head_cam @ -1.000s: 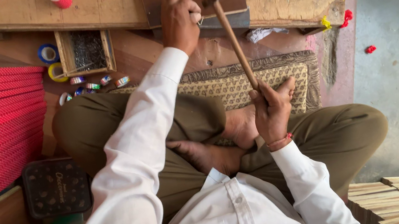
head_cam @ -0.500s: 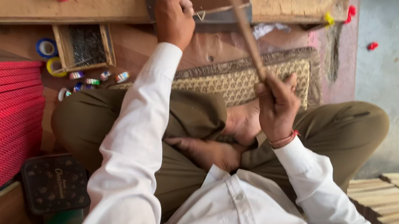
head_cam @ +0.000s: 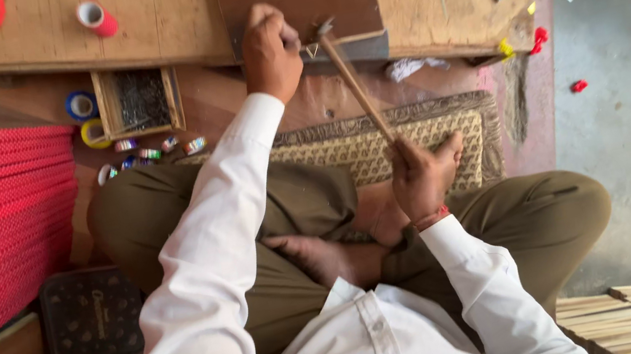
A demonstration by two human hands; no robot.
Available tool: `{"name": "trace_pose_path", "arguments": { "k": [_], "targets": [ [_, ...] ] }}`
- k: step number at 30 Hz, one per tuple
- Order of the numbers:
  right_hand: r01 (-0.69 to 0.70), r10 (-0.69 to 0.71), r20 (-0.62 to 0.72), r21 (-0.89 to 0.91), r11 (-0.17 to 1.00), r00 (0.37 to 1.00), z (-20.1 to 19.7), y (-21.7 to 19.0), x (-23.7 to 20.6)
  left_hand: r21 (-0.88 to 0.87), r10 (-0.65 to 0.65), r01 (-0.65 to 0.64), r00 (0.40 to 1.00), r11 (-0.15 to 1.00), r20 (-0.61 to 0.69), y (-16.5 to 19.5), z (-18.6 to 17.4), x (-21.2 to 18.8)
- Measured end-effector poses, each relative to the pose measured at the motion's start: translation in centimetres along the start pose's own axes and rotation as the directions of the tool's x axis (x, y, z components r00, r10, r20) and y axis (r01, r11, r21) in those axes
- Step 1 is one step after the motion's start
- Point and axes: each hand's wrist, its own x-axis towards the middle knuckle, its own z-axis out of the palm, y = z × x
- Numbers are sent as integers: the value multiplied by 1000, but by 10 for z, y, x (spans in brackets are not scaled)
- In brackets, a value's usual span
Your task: The person wraps red patterned paper around the edges of a printed image, then places a wooden frame over it. They use a hammer to nail the frame to the backing board, completing the assembly of a framed picture.
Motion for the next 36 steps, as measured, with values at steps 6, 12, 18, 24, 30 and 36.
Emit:
{"name": "trace_pose_path", "arguments": {
  "k": [6,12,18,24,30,36],
  "targets": [
    [-7,13,-33,172,985,999,4,1,-1,30,80,-79,996,996,-39,1,-1,-2],
    [71,-66,56,-104,992,996,-1,12,-13,-57,-57,62,995,996,77,5,-7,-4],
    [-762,620,465,519,388,632,-15,36,-56,128,165,-194,965,973,205,28,-23,-26],
    [-836,647,593,533,129,478,-13,59,-61,310,409,-453,891,836,198,38,-27,-35],
    [-838,652,590,529,134,477,-11,58,-60,329,425,-562,810,759,403,39,-31,-15],
    [-833,657,588,540,116,473,-11,58,-58,283,634,-707,707,648,314,59,-34,-14]
  ]
}}
